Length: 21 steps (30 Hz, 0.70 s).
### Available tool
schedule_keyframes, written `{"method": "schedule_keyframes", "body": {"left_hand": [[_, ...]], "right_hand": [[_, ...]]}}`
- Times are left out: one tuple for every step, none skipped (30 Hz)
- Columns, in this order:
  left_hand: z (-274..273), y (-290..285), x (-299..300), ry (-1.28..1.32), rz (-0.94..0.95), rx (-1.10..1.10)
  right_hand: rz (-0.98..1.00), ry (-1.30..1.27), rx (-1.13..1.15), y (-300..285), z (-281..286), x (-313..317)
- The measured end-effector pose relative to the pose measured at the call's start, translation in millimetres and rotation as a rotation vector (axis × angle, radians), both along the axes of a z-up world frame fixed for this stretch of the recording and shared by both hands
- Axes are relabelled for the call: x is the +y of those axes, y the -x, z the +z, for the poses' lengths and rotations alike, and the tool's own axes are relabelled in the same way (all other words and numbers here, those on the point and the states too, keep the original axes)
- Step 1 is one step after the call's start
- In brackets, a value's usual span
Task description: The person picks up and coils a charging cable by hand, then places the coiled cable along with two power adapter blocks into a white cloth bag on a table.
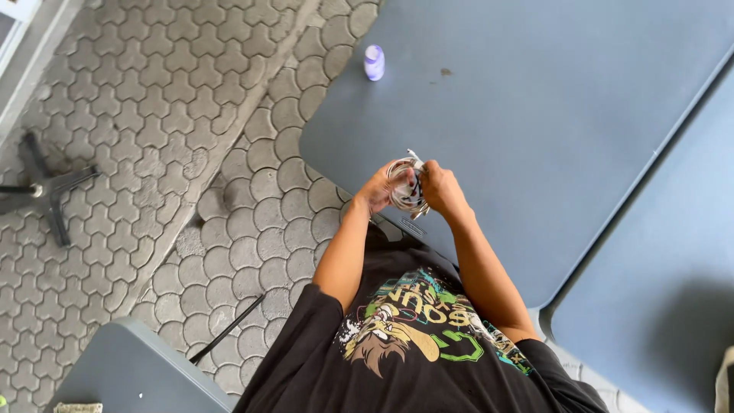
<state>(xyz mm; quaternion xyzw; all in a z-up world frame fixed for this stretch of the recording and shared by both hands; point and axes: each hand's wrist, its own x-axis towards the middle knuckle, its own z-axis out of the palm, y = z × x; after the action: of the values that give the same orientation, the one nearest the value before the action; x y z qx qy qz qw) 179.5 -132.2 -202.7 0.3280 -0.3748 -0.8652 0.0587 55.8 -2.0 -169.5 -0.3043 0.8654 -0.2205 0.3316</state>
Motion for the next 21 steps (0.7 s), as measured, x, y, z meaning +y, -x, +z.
{"method": "schedule_keyframes", "body": {"left_hand": [[-15.0,-5.1,-10.3,0.009,0.020,0.004],[-29.6,-12.6,-19.3,0.079,0.092,-0.029],[-44.7,-20.6,-30.0,0.147,0.165,-0.064],[-46.6,-26.0,-39.5,0.151,0.190,-0.063],[-48.9,-31.3,-50.8,0.149,0.267,-0.047],[-50.4,-38.2,-60.1,0.143,0.336,-0.034],[-44.3,-44.0,-71.7,0.143,0.353,-0.036],[-40.9,-48.5,-84.3,0.121,0.384,-0.003],[-36.9,-52.7,-97.5,0.099,0.415,0.029],[-24.2,-56.3,-108.5,0.099,0.413,0.031],[-11.1,-59.4,-119.5,0.090,0.410,0.058],[-1.5,-60.7,-133.2,0.085,0.403,0.086],[-2.5,-60.5,-149.2,0.089,0.397,0.089],[-0.5,-60.3,-163.1,0.059,0.358,0.050],[1.6,-59.6,-176.4,0.030,0.320,0.010],[2.5,-59.0,-186.4,0.024,0.312,0.008],[2.3,-57.4,-195.8,0.028,0.295,-0.013],[1.5,-54.3,-202.3,0.028,0.276,-0.035],[-5.0,-52.3,-206.7,0.019,0.267,-0.038],[-10.3,-48.5,-212.2,0.024,0.271,-0.049],[-15.8,-44.5,-216.9,0.029,0.274,-0.060]], "right_hand": [[0.020,0.009,0.004,-3.8,-3.5,-11.1],[0.065,0.053,-0.035,-9.2,-6.3,-21.7],[0.110,0.096,-0.076,-15.4,-9.4,-33.7],[0.135,0.100,-0.075,-18.5,4.8,-48.3],[0.165,0.124,-0.101,-21.7,18.8,-64.4],[0.188,0.144,-0.131,-27.2,33.8,-78.1],[0.205,0.143,-0.133,-28.9,36.6,-94.3],[0.210,0.143,-0.140,-30.6,36.8,-110.3],[0.214,0.144,-0.147,-32.0,37.6,-126.9],[0.213,0.144,-0.146,-33.2,39.4,-140.7],[0.217,0.115,-0.148,-33.9,41.6,-154.6],[0.218,0.090,-0.149,-33.1,40.0,-170.4],[0.213,0.094,-0.146,-33.0,26.1,-181.1],[0.158,0.152,-0.220,-32.7,15.3,-190.2],[0.103,0.209,-0.293,-31.8,4.7,-198.8],[0.095,0.205,-0.293,-35.6,8.8,-204.0],[0.026,0.296,-0.375,-38.3,12.1,-208.6],[-0.046,0.385,-0.456,-39.8,15.1,-210.6],[-0.058,0.377,-0.456,-39.9,14.0,-211.9],[-0.081,0.405,-0.478,-37.9,14.2,-214.8],[-0.105,0.433,-0.501,-35.9,14.2,-216.9]]}}
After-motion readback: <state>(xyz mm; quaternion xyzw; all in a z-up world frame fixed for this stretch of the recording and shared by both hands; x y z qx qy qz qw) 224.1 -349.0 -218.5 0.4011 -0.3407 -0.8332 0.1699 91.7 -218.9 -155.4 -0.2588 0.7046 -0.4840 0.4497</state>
